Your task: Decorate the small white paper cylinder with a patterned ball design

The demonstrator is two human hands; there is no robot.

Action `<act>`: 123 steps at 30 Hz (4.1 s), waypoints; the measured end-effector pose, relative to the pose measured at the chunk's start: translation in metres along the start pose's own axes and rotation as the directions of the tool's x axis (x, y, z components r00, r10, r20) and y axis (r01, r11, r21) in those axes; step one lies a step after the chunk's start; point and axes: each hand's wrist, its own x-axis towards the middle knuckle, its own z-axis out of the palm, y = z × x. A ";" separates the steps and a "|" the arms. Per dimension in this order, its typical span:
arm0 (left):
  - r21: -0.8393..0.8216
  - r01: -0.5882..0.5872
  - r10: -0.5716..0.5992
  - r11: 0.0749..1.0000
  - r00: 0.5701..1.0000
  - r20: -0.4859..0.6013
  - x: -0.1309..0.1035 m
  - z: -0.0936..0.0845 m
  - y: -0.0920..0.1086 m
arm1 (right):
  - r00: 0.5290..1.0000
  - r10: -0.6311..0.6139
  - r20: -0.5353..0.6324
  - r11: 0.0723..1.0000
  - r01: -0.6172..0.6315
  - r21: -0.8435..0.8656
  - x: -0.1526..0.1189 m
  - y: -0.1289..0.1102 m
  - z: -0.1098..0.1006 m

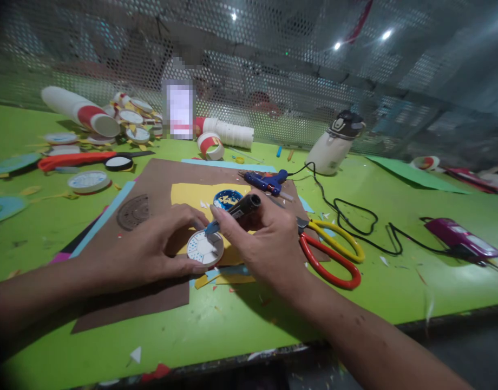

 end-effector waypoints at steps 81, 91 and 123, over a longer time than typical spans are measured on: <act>0.029 -0.071 0.071 0.997 0.997 0.000 0.000 0.001 0.000 | 0.995 -0.080 -0.060 0.992 0.074 -0.104 -0.002 -0.005 0.003; 0.046 -0.060 0.059 0.997 0.998 0.019 0.000 -0.001 0.002 | 0.998 -0.051 -0.037 0.993 0.046 -0.107 -0.004 0.000 0.005; 0.015 -0.015 0.014 1.000 1.000 0.009 0.000 0.000 0.002 | 0.988 -0.081 -0.130 0.986 0.061 -0.156 -0.002 -0.008 -0.005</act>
